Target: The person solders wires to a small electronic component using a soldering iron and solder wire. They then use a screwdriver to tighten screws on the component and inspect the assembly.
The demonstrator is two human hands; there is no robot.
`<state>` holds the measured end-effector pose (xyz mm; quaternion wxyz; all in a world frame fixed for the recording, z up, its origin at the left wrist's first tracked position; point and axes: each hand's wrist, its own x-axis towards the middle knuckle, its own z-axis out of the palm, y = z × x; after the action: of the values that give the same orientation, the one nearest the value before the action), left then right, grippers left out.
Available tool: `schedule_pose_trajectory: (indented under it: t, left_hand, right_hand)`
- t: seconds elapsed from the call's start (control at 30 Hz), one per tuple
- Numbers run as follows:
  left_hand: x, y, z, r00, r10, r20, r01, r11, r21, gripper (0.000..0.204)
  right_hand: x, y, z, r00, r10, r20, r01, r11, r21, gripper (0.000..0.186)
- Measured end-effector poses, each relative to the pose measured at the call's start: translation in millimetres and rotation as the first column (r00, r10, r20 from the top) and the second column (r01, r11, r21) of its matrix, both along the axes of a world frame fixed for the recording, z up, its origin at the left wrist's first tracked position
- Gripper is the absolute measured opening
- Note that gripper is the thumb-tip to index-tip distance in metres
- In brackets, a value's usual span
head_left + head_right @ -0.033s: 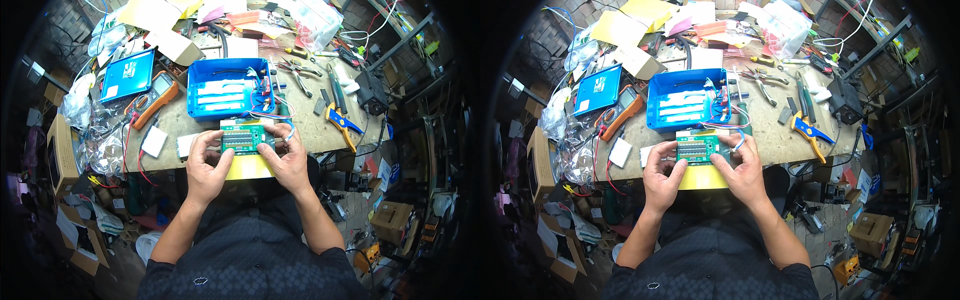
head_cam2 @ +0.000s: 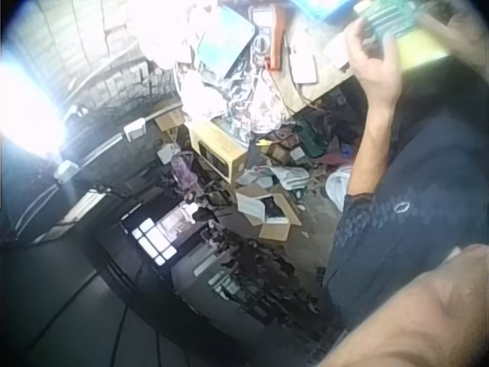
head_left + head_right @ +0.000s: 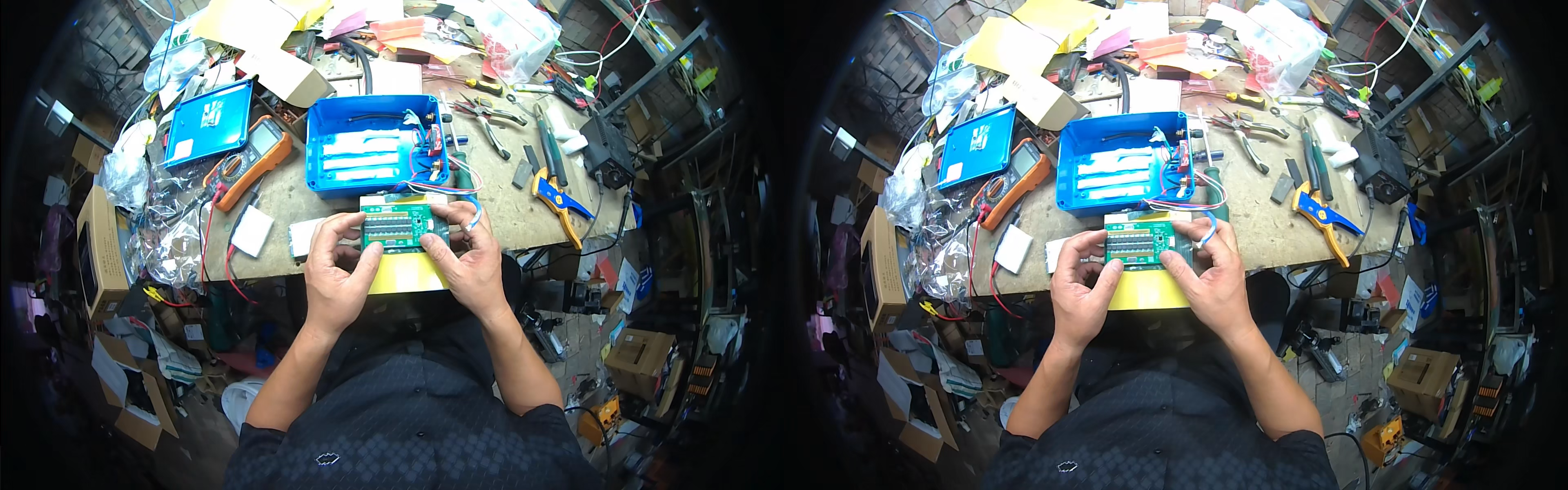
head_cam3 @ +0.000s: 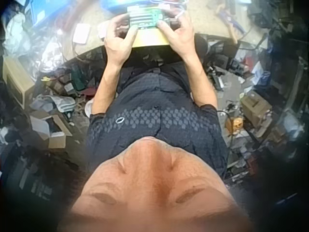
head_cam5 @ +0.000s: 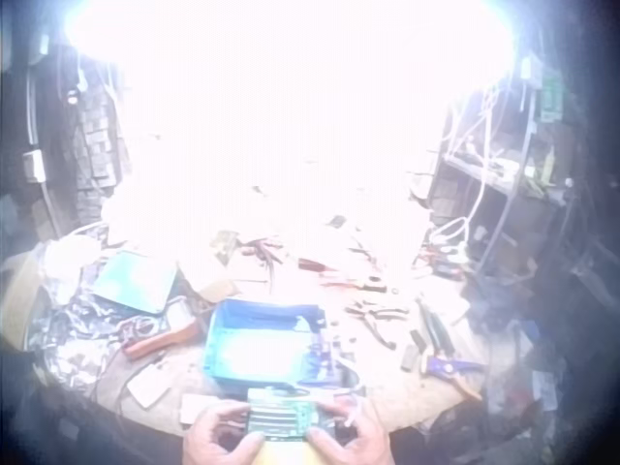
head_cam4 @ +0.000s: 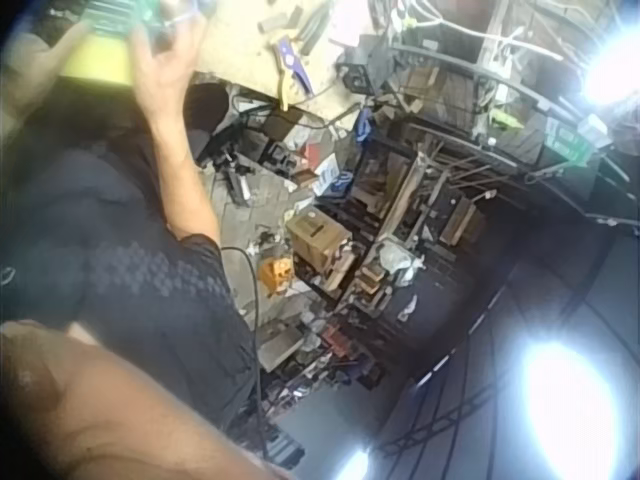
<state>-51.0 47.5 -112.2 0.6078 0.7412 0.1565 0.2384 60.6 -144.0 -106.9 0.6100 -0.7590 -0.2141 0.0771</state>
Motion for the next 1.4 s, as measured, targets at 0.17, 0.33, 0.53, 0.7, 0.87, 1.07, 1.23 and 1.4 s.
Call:
schedule_pose_trajectory:
  t: [0.17, 0.33, 0.53, 0.7, 0.87, 1.07, 1.23, 1.4]
  left_hand:
    - [1.0, 1.2, 2.8, 0.999, -0.035, -0.015, 0.035, 0.999, 0.015, 0.045]
    - [1.2, 2.1, 3.7, 0.999, -0.034, -0.016, 0.034, 0.999, 0.026, 0.045]
    - [3.5, 3.3, 1.6, 1.000, -0.028, 0.002, 0.028, 0.998, 0.053, 0.042]
    - [6.2, 3.2, 3.0, 0.999, -0.023, -0.027, 0.024, 1.000, 0.018, 0.041]
    - [7.1, 2.0, 2.0, 0.998, -0.018, -0.054, 0.013, 0.996, -0.092, 0.037]
    - [4.4, 1.9, 15.0, 0.991, -0.044, -0.124, 0.034, 0.996, -0.084, 0.039]
    - [4.3, 5.4, 15.0, 0.986, -0.067, -0.152, 0.048, 0.991, -0.127, 0.039]
    - [6.1, 3.3, 19.5, 0.982, -0.069, -0.176, 0.050, 0.993, -0.109, 0.038]
  right_hand:
    - [-4.6, 5.1, 1.1, 1.000, -0.023, -0.005, 0.023, 1.000, 0.008, 0.042]
    - [-3.8, 7.1, -4.4, 1.000, -0.010, 0.028, 0.010, 1.000, 0.013, 0.038]
    - [-4.7, 11.5, 7.4, 0.999, -0.021, 0.029, 0.022, 0.999, -0.043, 0.035]
    - [-2.3, 13.3, 6.0, 0.999, -0.027, 0.046, 0.031, 0.996, -0.087, 0.035]
    - [-3.6, 15.9, 11.5, 0.999, -0.027, 0.043, 0.032, 0.993, -0.113, 0.035]
    - [0.7, 14.9, 12.9, 0.999, -0.006, 0.043, 0.011, 0.994, -0.113, 0.035]
    - [2.9, 13.0, 10.5, 1.000, 0.003, 0.027, 0.002, 0.988, -0.153, 0.035]
    - [3.9, 11.6, 3.1, 1.000, 0.003, -0.013, -0.004, 0.997, -0.082, 0.034]
